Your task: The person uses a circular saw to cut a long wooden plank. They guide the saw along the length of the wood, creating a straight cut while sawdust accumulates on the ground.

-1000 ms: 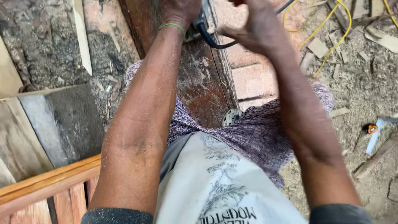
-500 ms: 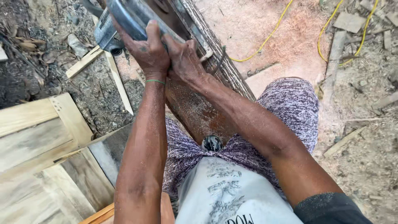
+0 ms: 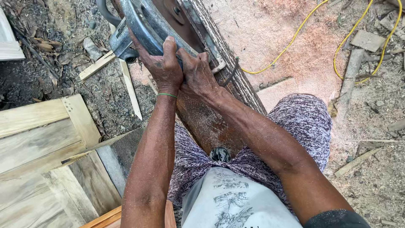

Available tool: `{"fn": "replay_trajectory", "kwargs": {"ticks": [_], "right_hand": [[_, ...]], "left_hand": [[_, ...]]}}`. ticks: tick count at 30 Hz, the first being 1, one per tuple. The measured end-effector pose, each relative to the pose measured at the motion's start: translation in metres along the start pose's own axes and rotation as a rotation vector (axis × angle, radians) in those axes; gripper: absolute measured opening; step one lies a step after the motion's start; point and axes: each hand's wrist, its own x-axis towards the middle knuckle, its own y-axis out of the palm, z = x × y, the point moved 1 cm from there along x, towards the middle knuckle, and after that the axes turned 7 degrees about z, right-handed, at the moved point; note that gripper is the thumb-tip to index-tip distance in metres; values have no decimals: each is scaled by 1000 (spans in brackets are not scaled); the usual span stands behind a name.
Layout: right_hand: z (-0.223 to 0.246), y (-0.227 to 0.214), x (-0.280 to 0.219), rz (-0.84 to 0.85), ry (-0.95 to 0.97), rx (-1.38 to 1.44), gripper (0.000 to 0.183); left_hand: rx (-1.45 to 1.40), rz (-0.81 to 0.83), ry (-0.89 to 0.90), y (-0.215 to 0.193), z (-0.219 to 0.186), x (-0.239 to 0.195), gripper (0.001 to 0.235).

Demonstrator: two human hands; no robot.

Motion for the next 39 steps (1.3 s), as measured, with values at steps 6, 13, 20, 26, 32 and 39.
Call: {"fn": "replay_trajectory", "kwargs": {"ticks": [6,13,20,26,32,39], "right_hand": [[-4,5,2,35,56,-3,55],[-2,1,10,8,10,145,48],[-5,-12,9,266,207,84,24],[-10,-21,8,186,237,53,28],[30,-41,16,134,184,-19,50],[51,-44,19,77,182,60,63]], "left_hand": [[-3,3,-14,-1,2,2,92],[-10,12,-21,-1,5,2,92],[53,14,-198,-7,-71,6,101],[32,28,283,-41,-160,-45,85],[-502,748,787,-127,-217,-93,26],[-604,975,889,-176,-243,-65,38]]}}
